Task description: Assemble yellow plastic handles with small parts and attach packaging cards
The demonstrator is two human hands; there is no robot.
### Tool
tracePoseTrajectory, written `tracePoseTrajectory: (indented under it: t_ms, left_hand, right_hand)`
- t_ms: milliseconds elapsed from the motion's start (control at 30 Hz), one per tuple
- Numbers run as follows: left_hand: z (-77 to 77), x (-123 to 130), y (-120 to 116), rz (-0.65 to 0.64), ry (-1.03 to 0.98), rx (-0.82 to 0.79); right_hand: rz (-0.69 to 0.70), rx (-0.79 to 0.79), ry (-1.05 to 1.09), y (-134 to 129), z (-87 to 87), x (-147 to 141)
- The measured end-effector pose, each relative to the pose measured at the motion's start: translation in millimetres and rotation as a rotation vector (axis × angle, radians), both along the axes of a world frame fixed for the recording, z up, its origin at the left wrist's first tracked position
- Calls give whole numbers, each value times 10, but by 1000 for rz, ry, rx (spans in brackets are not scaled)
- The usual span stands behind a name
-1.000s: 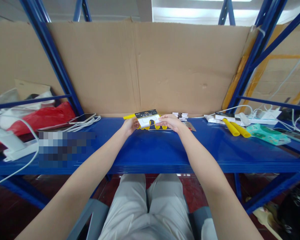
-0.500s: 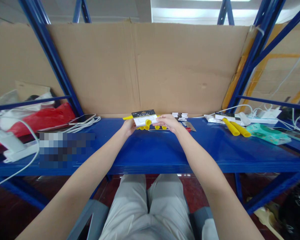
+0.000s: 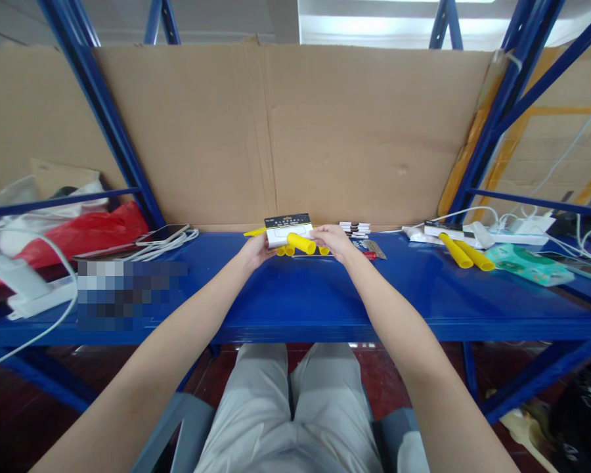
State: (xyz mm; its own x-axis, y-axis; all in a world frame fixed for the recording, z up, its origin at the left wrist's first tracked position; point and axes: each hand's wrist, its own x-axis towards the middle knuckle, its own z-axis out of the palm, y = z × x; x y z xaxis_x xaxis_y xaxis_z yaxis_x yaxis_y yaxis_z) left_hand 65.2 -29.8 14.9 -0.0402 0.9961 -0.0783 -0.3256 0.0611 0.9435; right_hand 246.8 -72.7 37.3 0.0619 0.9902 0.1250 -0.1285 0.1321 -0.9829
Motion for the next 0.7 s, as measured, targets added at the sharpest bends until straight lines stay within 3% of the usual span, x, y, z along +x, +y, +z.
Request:
tracePoseTrajectory:
  t_ms: [233, 700]
  left_hand:
    - [23, 50, -65, -60, 87, 7]
    - [89, 53, -171, -94, 67, 34]
  right_hand:
    - [-11, 9, 35, -4, -30, -69]
    - [-42, 85, 20, 52, -109, -111]
